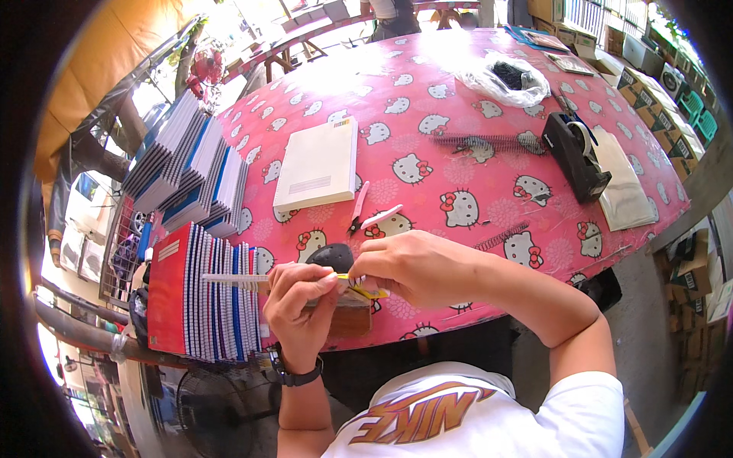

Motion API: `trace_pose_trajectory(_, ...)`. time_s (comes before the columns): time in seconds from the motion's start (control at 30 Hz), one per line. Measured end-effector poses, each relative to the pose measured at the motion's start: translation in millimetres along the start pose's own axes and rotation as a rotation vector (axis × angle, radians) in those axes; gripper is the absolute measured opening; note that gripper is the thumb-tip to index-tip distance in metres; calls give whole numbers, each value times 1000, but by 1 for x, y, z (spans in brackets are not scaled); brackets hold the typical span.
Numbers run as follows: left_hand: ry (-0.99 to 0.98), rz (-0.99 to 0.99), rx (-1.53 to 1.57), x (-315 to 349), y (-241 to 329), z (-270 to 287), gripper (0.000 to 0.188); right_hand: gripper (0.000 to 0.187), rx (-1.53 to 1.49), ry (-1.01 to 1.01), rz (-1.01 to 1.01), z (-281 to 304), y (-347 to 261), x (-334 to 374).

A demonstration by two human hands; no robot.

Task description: The person takes spiral-bound notebooks one at a time, removes a protective plastic piece from the spiral, and places the finished notebook onto a stack.

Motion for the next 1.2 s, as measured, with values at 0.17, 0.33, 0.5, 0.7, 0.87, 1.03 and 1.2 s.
trace_pose_trajectory(0.17, -39, 85, -25, -6, 5, 1, 17, 36, -86, -14, -257, 7, -8, -6)
trace_pose_trajectory(0.33, -257, 64, -68, 6, 7, 7, 20, 49, -324, -121, -298, -2, -2, -3)
trace_pose_trajectory(0.5, -295, 17, -147, -1, 11, 6, 24, 36, -120, 23, -547, 16, 123, -6)
trace_pose_trajectory(0.7, -266, 35, -173, 0, 7, 0, 22, 32, 384, 241, -796, 19, 244, 44)
trace_pose_trajectory(0.87, -281, 81, -72, 10, 3, 1, 17, 22, 464, 428, -919, 36, 256, 91)
trace_pose_trajectory(1.03, -318, 44, -178, 7, 4, 8, 24, 19, 323, 399, -607, -8, 233, 58)
trace_pose_trajectory(1.2, -323, 95, -295, 18, -3, -3, 30, 30, -82, 99, -234, -75, 178, -1)
Point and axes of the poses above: each hand's wrist, its own x-axis away from the middle knuckle, its own z-axis out of the back of the hand, y = z × x, the point moved 2 cm from there along -x, towards the middle knuckle, and after that the axes turned 7 degrees about -y, right-handed, at the moved point
